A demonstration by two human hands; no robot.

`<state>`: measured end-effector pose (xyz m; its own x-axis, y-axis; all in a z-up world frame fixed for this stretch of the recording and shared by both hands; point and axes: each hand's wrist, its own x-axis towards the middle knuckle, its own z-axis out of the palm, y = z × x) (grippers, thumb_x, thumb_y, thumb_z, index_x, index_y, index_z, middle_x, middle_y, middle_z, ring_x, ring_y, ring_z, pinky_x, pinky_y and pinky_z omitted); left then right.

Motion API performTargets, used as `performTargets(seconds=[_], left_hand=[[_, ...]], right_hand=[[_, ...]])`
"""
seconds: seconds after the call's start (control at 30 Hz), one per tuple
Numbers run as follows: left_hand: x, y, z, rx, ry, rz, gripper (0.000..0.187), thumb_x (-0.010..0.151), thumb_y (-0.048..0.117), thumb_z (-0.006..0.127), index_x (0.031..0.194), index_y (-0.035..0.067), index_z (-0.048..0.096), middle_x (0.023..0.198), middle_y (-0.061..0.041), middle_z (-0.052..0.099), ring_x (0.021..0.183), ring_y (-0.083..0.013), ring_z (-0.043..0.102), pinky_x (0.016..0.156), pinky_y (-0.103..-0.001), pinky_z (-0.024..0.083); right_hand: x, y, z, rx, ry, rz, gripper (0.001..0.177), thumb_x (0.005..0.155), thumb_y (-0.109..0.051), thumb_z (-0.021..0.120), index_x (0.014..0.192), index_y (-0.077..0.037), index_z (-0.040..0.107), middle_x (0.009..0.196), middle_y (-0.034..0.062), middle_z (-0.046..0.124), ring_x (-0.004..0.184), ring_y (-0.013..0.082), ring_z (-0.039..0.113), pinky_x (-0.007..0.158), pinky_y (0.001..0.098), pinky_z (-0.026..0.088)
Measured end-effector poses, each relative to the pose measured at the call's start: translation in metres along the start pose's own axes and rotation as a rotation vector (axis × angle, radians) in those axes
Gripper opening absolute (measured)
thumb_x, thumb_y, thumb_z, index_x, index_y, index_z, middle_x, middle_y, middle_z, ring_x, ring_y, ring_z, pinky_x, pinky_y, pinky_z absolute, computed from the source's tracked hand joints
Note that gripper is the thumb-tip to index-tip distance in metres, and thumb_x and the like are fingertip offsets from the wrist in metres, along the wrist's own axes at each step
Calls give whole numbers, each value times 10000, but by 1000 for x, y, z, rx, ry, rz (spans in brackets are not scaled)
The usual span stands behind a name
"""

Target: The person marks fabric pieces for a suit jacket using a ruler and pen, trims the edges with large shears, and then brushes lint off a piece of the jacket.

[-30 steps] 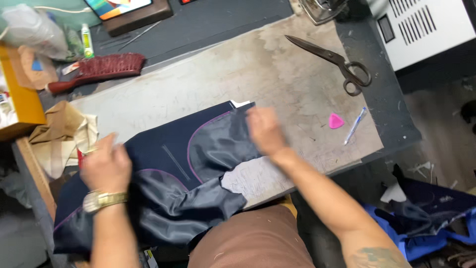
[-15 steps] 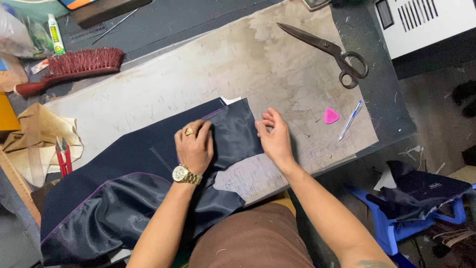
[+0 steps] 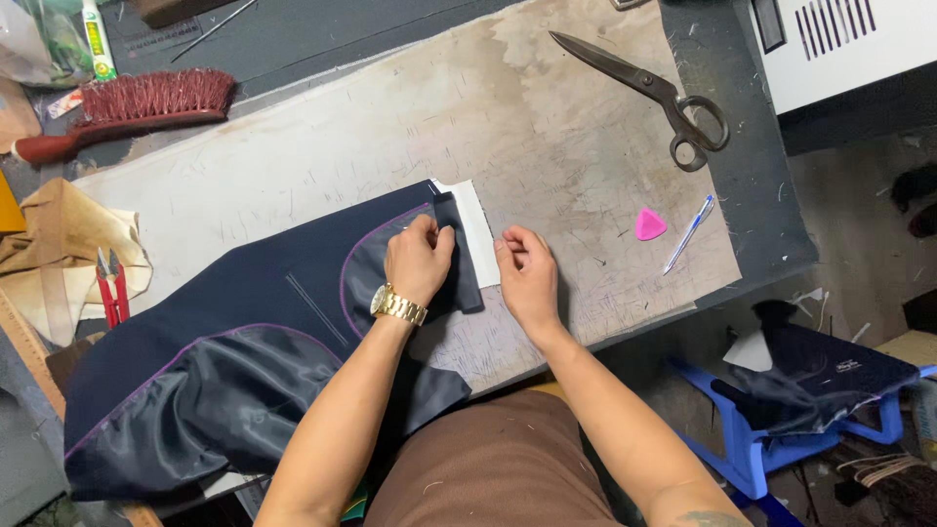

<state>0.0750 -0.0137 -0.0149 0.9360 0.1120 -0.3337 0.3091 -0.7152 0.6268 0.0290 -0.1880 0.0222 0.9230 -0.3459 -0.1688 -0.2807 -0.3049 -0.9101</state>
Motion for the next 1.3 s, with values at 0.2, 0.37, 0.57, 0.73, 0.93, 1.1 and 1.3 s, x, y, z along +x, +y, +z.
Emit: performTargets(seconds=[0.2, 0.37, 0.57, 0.73, 0.93, 1.1, 1.3], left_hand=[[-8, 20, -11, -228, 34, -45, 262, 919, 346, 659, 836, 99, 630, 728, -142, 704, 861, -427, 719, 748, -514, 535], [-17, 35, -15, -74, -88, -58, 400, 845, 518, 724, 862, 122, 666, 768, -152, 726, 908, -440, 722, 768, -542, 558], [-12, 7, -5, -149, -27, -102, 349, 839, 396, 757, 714, 92, 640, 646, -198, 652, 771, -446, 700, 623, -464, 519], [-11, 2, -3, -200, -10, -99, 339, 803, 384, 803, 674, 113, 646, 574, -200, 580, 646, -403, 669, 508, -426, 444], [-17, 6, -6, -261, 10, -71, 370, 818, 354, 817, 669, 85, 612, 553, -194, 573, 576, -317, 630, 493, -363, 432], [-28, 17, -12, -218, -1, -66, 355, 849, 330, 800, 688, 64, 630, 577, -187, 621, 602, -356, 669, 502, -385, 456], [-31, 6, -5, -147, -13, 7, 619, 926, 424, 774, 690, 125, 286, 582, 7, 274, 590, -187, 241, 570, -391, 275]], right_hand=[[-7, -19, 2, 176, -181, 213, 387, 1002, -60, 640, 1350, 74, 538, 1201, 264, 715, 1000, 224, 731, 770, 295, 647], [-14, -3, 5, -11, -287, 198, 383, 996, -175, 660, 1344, -22, 611, 1186, 183, 755, 1066, 245, 745, 910, 366, 626], [28, 17, 9, -227, -111, -341, 130, 937, -83, 734, 1047, -143, 770, 871, 35, 739, 785, 192, 701, 686, 302, 585], [83, 2, 10, -265, -118, -575, 129, 894, -28, 762, 1000, -87, 718, 804, 68, 660, 808, 257, 665, 742, 357, 552], [57, 10, -13, -259, -357, -752, 206, 913, -68, 787, 1111, -99, 740, 1062, 70, 734, 1039, 262, 651, 938, 407, 482], [48, 19, -44, -454, -296, -1007, 146, 968, -125, 771, 1032, -18, 696, 1275, 140, 720, 1210, 346, 640, 1079, 499, 440], [175, -49, -111, -548, -299, -1173, 155, 1026, 155, 592, 1158, 180, 670, 1174, 295, 675, 1103, 435, 589, 1042, 502, 481]])
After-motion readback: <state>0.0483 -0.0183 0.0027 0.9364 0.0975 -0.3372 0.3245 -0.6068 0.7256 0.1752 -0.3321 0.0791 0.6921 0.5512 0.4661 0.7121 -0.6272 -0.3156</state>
